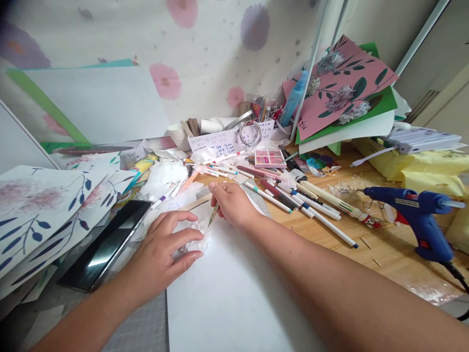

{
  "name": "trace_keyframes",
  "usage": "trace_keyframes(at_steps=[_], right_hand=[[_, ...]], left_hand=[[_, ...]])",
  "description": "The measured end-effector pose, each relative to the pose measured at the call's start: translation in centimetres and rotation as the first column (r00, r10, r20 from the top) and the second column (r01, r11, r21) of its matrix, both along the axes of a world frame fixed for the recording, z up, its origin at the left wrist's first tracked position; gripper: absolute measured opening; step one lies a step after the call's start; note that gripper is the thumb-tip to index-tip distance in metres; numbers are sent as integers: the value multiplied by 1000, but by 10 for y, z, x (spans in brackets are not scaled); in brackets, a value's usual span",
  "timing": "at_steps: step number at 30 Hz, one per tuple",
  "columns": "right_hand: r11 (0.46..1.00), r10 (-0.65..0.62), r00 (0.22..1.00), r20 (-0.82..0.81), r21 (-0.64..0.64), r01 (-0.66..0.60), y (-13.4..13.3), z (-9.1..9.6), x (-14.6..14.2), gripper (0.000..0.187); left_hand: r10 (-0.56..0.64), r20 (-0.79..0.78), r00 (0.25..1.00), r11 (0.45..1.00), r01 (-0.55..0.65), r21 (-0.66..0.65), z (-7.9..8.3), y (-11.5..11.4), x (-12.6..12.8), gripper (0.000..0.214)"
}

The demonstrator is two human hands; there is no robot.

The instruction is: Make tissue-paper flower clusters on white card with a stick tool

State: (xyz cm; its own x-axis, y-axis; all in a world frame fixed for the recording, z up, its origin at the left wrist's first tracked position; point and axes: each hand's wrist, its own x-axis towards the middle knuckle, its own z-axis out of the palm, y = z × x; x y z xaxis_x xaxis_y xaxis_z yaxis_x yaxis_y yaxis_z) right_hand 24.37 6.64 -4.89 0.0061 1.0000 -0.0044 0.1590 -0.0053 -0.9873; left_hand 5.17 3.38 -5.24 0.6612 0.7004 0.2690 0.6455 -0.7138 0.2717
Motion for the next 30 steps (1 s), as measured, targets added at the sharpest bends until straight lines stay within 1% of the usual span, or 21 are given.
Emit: trace_keyframes(at_steps=[3, 5, 9, 14, 20, 23, 27, 28, 30], right_hand=[[997, 51, 991, 124, 43, -57, 0, 1, 2, 47], [995, 79, 983, 168, 42, -87, -1, 2, 2, 46], [992, 113, 976, 187, 33, -121, -4, 3, 1, 46], [985, 145, 967, 209, 65, -162, -8, 6, -1, 45], [958, 259, 910, 324, 31, -283, -9, 9, 1, 42], [958, 265, 918, 296, 27, -286, -8, 10, 4, 43], [974, 201, 952, 231, 55, -219, -7, 10, 8, 44], [972, 206, 950, 236, 61, -226, -7, 10, 8, 43], [958, 255, 931, 262, 62, -280, -8, 10, 8, 42]], left_hand=[[-11, 17, 1000, 1000, 11, 15, 0, 1, -2, 11], [-14, 15, 1000, 1000, 14, 20, 0, 1, -3, 10], [-20, 19, 1000, 1000, 19, 22, 0, 3, -4, 12], [-20, 26, 999, 1000, 19, 18, -2, 4, -6, 12], [-14, 77, 997, 999, 18, -48, -4, 4, -10, 13], [-17, 109, 994, 997, 25, -68, -6, 5, -11, 14], [-11, 141, 990, 996, 24, -91, -6, 5, -10, 14], [-11, 145, 989, 995, 25, -96, -6, 6, -10, 14], [-11, 150, 989, 994, 26, -102, -6, 6, -10, 15]])
